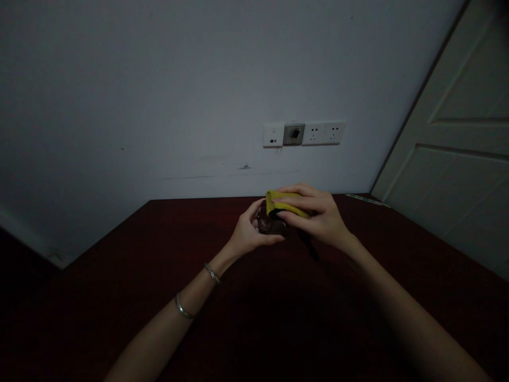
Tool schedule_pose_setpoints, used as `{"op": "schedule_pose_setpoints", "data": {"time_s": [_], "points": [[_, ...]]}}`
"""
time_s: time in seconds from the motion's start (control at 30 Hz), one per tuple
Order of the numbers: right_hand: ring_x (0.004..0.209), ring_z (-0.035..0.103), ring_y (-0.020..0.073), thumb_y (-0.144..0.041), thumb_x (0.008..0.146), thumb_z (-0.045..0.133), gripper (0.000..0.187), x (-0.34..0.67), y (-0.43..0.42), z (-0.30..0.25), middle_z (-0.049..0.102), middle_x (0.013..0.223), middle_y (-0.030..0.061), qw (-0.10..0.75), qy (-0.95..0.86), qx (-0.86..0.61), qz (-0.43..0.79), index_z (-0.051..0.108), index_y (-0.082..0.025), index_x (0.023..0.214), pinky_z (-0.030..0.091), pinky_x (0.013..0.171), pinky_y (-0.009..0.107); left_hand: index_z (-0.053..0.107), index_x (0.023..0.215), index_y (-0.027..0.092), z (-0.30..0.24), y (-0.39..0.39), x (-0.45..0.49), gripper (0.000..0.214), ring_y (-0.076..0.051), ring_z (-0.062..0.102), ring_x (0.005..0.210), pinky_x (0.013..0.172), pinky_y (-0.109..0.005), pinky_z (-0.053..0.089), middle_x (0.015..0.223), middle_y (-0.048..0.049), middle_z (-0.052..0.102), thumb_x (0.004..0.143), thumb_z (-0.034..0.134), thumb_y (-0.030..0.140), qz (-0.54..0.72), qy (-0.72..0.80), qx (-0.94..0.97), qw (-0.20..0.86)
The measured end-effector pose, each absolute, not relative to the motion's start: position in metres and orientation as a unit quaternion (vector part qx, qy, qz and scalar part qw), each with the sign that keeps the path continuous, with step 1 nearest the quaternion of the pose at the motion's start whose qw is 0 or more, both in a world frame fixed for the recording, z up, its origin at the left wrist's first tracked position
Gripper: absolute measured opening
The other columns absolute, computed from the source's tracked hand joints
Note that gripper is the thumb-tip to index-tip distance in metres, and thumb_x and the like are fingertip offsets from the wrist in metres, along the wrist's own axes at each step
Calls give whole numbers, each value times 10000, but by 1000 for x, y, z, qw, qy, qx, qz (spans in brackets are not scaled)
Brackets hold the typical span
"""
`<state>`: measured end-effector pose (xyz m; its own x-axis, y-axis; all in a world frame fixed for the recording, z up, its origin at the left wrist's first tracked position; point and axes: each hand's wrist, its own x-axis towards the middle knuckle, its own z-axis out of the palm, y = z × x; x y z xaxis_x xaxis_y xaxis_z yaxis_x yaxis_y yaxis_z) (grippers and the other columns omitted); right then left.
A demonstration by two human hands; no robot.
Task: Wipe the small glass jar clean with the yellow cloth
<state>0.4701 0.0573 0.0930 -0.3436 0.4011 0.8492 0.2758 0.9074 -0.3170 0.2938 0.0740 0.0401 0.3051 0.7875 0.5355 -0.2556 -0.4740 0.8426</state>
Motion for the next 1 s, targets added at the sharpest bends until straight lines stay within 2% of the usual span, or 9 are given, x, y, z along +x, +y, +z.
{"op": "schedule_pose_setpoints", "data": {"time_s": [0.13,0.23,0.37,0.5,0.63,0.7,0.8,0.9,1.0], "points": [[983,614,225,-265,762,708,275,468,53,95,681,1107,44,486,-858,-167,-1,714,-333,1028,496,833,428,522,1167,158,40,79,290,768,-251,577,1100,955,-382,461,1168,-103,608,481,862,223,561,226,637,478],[978,622,220,-251,786,679,259,466,54,95,691,1088,44,513,-838,-184,9,714,-326,1031,497,841,427,518,1178,163,42,77,289,783,-256,559,1129,979,-394,446,1198,-109,595,477,864,217,560,210,648,472],[956,643,208,-287,800,657,211,469,60,94,708,1043,42,557,-788,-242,99,730,-286,997,508,848,401,504,1214,176,44,69,293,826,-275,561,1133,976,-437,452,1227,-118,576,474,867,227,543,179,668,476],[863,672,200,-363,801,647,180,475,69,90,739,928,38,559,-742,-289,230,757,-245,881,536,769,354,505,1221,166,46,62,298,848,-288,585,1092,959,-467,465,1188,-131,594,461,876,231,531,164,676,483],[851,683,212,-379,780,660,183,476,73,88,748,914,36,578,-713,-299,261,761,-238,838,545,767,363,524,1177,169,46,61,299,834,-283,583,1083,952,-448,475,1152,-117,604,431,889,244,542,165,650,507],[857,687,220,-371,777,662,172,473,71,89,750,911,33,588,-708,-294,258,762,-244,836,546,786,383,526,1162,173,45,61,299,824,-276,596,1049,886,-411,520,1119,-107,608,429,891,263,541,170,626,535],[896,683,227,-352,782,662,142,469,65,91,748,926,23,606,-713,-279,215,762,-272,844,540,828,403,515,1148,180,43,61,298,780,-251,626,946,698,-333,581,1072,-94,607,467,880,289,536,183,594,571],[947,667,225,-313,791,662,153,466,57,93,733,993,24,611,-738,-259,126,753,-301,914,520,868,417,500,1119,178,44,60,299,729,-188,655,736,537,-270,571,966,-66,622,506,864,327,542,199,574,581],[956,654,236,-286,775,685,219,465,53,94,712,1056,46,583,-782,-217,42,736,-305,987,511,850,430,478,1094,156,46,60,301,686,-134,635,531,484,-250,551,812,-27,632,560,832,400,542,218,562,585]]}}
